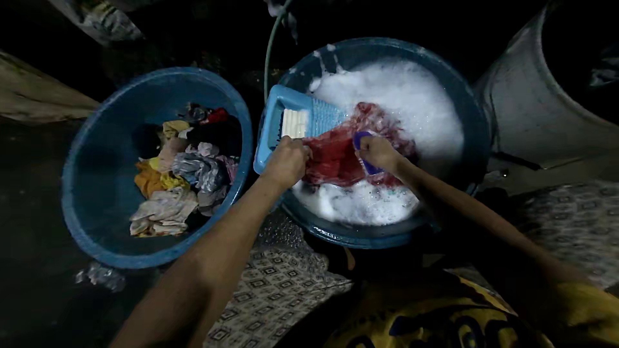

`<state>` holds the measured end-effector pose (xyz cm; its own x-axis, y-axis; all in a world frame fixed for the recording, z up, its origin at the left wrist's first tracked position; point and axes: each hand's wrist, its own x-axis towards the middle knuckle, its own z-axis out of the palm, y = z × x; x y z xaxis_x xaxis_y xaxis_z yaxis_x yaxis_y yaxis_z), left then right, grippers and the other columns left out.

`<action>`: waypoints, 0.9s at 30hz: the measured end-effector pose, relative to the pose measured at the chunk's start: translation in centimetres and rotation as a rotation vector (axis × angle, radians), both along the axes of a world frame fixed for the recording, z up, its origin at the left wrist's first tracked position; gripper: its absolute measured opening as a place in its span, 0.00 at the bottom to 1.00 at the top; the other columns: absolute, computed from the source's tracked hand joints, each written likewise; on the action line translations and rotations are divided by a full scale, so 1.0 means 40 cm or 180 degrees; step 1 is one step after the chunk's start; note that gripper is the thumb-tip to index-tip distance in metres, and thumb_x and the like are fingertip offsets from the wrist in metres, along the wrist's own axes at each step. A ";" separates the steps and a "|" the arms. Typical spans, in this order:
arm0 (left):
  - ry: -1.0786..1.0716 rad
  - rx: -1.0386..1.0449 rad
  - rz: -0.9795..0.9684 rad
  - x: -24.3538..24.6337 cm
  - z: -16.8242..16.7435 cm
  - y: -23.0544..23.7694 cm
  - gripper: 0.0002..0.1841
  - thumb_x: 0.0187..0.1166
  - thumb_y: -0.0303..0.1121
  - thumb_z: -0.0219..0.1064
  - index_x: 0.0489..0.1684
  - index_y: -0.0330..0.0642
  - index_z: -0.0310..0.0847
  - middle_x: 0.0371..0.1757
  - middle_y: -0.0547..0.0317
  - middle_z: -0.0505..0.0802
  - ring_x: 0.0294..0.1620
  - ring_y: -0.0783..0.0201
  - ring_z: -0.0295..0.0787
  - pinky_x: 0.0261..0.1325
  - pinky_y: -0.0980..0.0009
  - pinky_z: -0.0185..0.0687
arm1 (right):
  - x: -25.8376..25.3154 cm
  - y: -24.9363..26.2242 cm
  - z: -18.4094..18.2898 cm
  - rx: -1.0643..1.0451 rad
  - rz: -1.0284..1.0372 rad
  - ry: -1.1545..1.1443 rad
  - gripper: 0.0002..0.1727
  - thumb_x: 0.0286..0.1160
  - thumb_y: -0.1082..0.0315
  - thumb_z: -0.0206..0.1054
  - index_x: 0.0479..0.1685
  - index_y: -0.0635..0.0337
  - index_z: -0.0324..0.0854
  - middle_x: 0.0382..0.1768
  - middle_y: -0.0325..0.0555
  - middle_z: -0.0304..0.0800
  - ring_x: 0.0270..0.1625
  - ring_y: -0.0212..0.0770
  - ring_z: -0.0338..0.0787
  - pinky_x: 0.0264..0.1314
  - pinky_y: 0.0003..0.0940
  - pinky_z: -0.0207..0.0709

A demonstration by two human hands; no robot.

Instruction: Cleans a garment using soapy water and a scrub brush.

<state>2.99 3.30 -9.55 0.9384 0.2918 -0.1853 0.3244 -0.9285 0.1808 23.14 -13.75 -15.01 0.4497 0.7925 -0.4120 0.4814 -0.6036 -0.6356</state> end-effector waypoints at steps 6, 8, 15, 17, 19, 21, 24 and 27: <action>0.0217 0.0130 -0.0079 0.037 0.000 -0.027 0.16 0.77 0.37 0.74 0.54 0.36 0.87 0.67 0.40 0.85 0.72 0.34 0.75 0.67 0.34 0.73 | 0.002 -0.100 -0.040 0.0865 -0.0973 0.0691 0.17 0.85 0.58 0.66 0.47 0.66 0.82 0.39 0.57 0.86 0.34 0.48 0.84 0.38 0.51 0.80; 0.0032 0.0207 -0.0254 0.051 -0.010 -0.028 0.10 0.78 0.33 0.72 0.49 0.37 0.90 0.64 0.40 0.86 0.73 0.34 0.75 0.67 0.34 0.71 | 0.011 -0.139 -0.077 0.1060 -0.1204 0.0922 0.14 0.86 0.59 0.65 0.42 0.64 0.80 0.31 0.49 0.80 0.24 0.38 0.75 0.27 0.36 0.72; 0.0321 -0.0576 0.1180 0.127 0.017 -0.010 0.18 0.88 0.43 0.62 0.53 0.36 0.89 0.65 0.33 0.83 0.77 0.29 0.67 0.68 0.28 0.65 | -0.034 -0.128 -0.032 0.1247 -0.1079 0.0435 0.14 0.85 0.61 0.66 0.38 0.64 0.80 0.29 0.52 0.80 0.27 0.44 0.78 0.30 0.44 0.73; 0.0433 -0.0442 0.1417 0.134 0.016 -0.005 0.20 0.89 0.44 0.60 0.54 0.33 0.87 0.67 0.31 0.82 0.78 0.28 0.66 0.67 0.28 0.68 | -0.045 -0.123 -0.035 0.1274 -0.0973 0.0305 0.14 0.85 0.59 0.66 0.38 0.62 0.80 0.29 0.51 0.80 0.28 0.45 0.78 0.30 0.46 0.73; 0.0505 -0.0351 0.1566 0.137 0.014 -0.011 0.21 0.88 0.42 0.59 0.56 0.31 0.87 0.72 0.30 0.79 0.81 0.27 0.63 0.69 0.29 0.68 | -0.043 -0.124 -0.041 0.1138 -0.0959 0.0236 0.15 0.86 0.57 0.65 0.39 0.60 0.79 0.29 0.52 0.81 0.27 0.48 0.80 0.28 0.47 0.74; 0.0555 -0.0295 0.1588 0.137 0.011 -0.012 0.21 0.88 0.42 0.59 0.56 0.30 0.86 0.73 0.30 0.78 0.82 0.26 0.62 0.70 0.29 0.68 | -0.029 -0.118 -0.043 0.1064 -0.1106 0.0226 0.14 0.85 0.58 0.66 0.40 0.62 0.81 0.31 0.55 0.83 0.31 0.51 0.83 0.34 0.52 0.76; 0.0594 -0.0294 0.1519 0.132 0.010 -0.007 0.20 0.88 0.41 0.59 0.57 0.31 0.86 0.73 0.29 0.78 0.82 0.27 0.62 0.71 0.31 0.68 | -0.034 -0.125 -0.042 0.1170 -0.1112 0.0051 0.14 0.85 0.59 0.66 0.40 0.63 0.80 0.28 0.54 0.81 0.27 0.50 0.81 0.30 0.50 0.75; 0.0570 -0.0401 0.1515 0.123 0.023 -0.008 0.20 0.88 0.41 0.62 0.56 0.29 0.86 0.70 0.26 0.79 0.80 0.25 0.63 0.71 0.31 0.67 | -0.115 -0.093 -0.006 0.1466 -0.0639 -0.0026 0.11 0.85 0.63 0.66 0.44 0.64 0.79 0.31 0.56 0.84 0.29 0.51 0.86 0.31 0.50 0.82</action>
<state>7.90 3.00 -8.61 0.6578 0.6433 -0.3917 0.7411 -0.6455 0.1846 18.53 -17.49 -15.27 0.6138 0.7887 -0.0357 0.3905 -0.3426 -0.8545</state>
